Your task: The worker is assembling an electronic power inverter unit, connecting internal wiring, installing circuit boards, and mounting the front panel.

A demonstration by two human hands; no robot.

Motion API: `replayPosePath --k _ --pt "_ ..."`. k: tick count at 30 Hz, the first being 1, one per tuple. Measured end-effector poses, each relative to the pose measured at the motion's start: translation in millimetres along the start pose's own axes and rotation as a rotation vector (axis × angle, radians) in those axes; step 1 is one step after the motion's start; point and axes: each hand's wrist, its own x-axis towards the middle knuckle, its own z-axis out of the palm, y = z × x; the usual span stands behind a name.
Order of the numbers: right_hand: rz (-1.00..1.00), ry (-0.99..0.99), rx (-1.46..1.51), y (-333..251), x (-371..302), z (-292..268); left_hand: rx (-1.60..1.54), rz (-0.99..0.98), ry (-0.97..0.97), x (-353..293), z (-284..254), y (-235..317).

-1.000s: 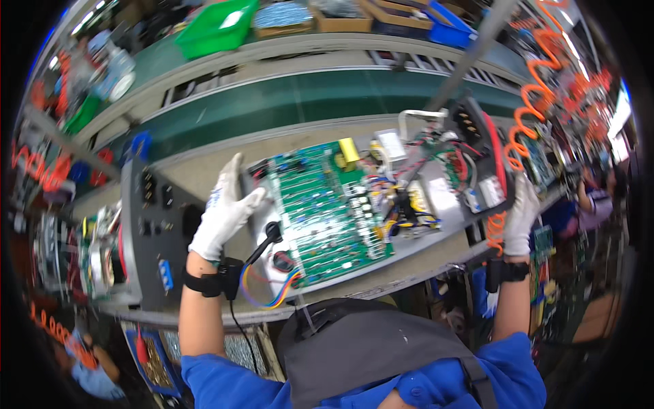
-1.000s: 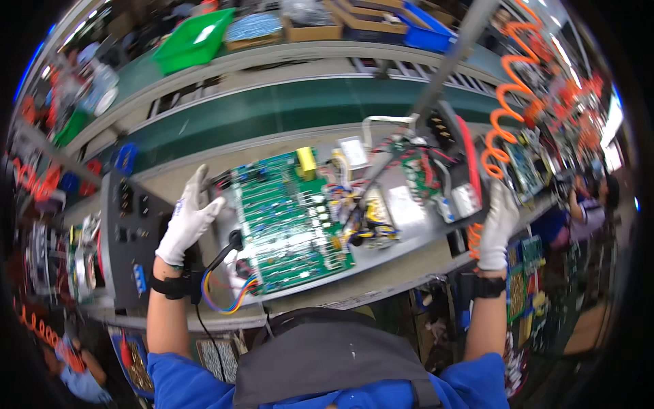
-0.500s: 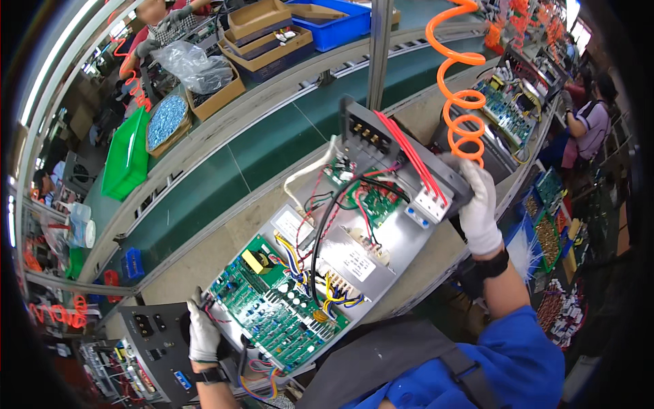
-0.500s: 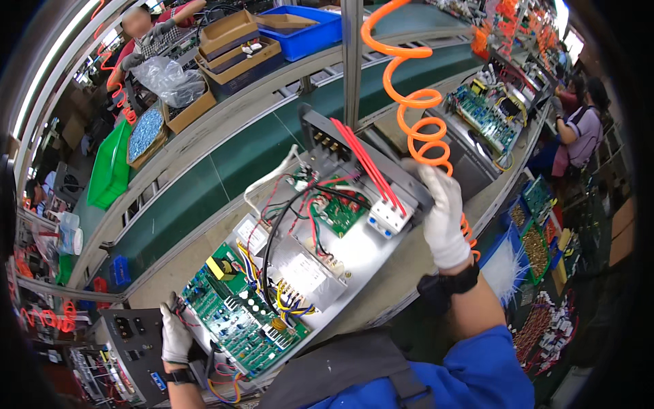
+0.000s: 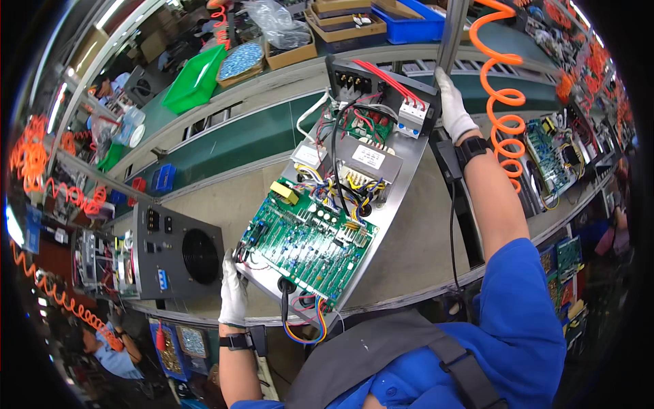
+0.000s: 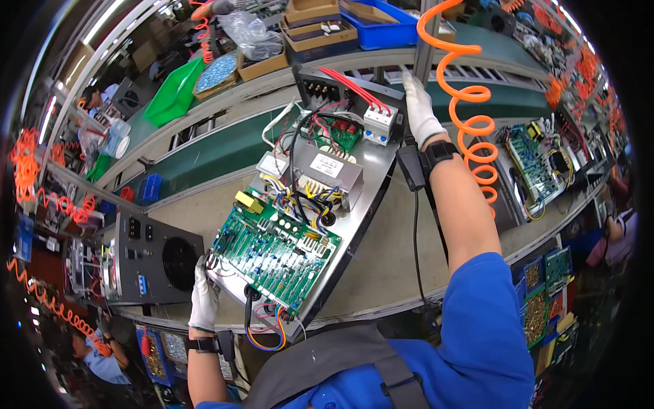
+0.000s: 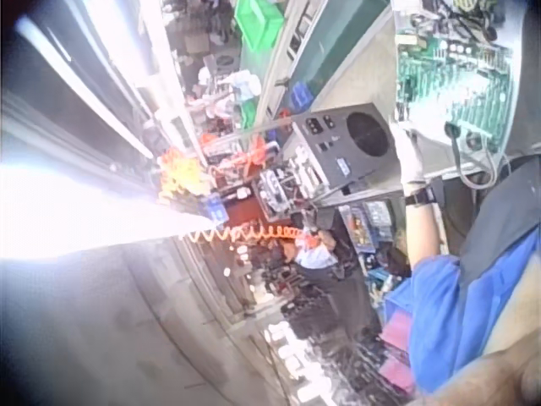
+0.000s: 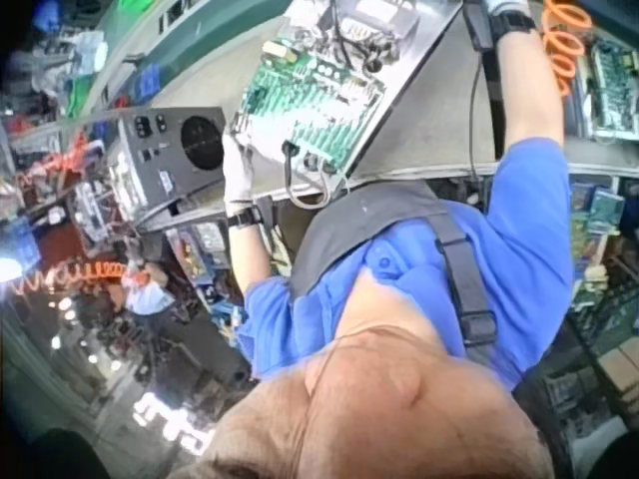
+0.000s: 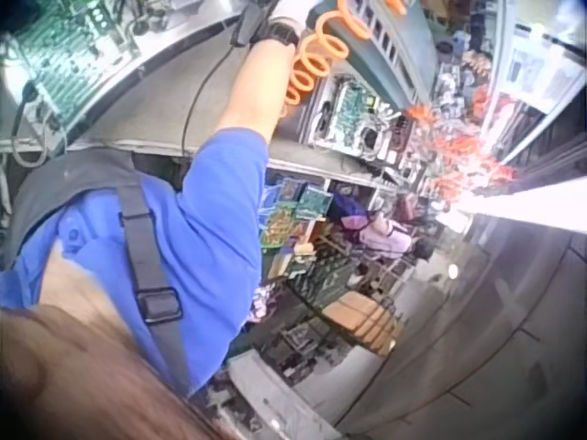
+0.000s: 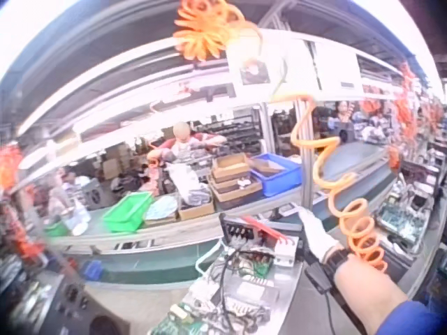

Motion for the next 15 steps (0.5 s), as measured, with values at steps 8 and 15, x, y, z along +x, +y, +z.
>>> replayPosePath --k 8,15 --pt "0.473 -0.237 0.207 -26.9 -254.7 -21.8 -0.036 0.054 -0.189 14.8 -50.1 -35.5" --pt "0.537 -0.255 0.646 -39.4 -372.8 49.9 -0.047 0.189 -0.093 14.3 -26.6 -40.8"
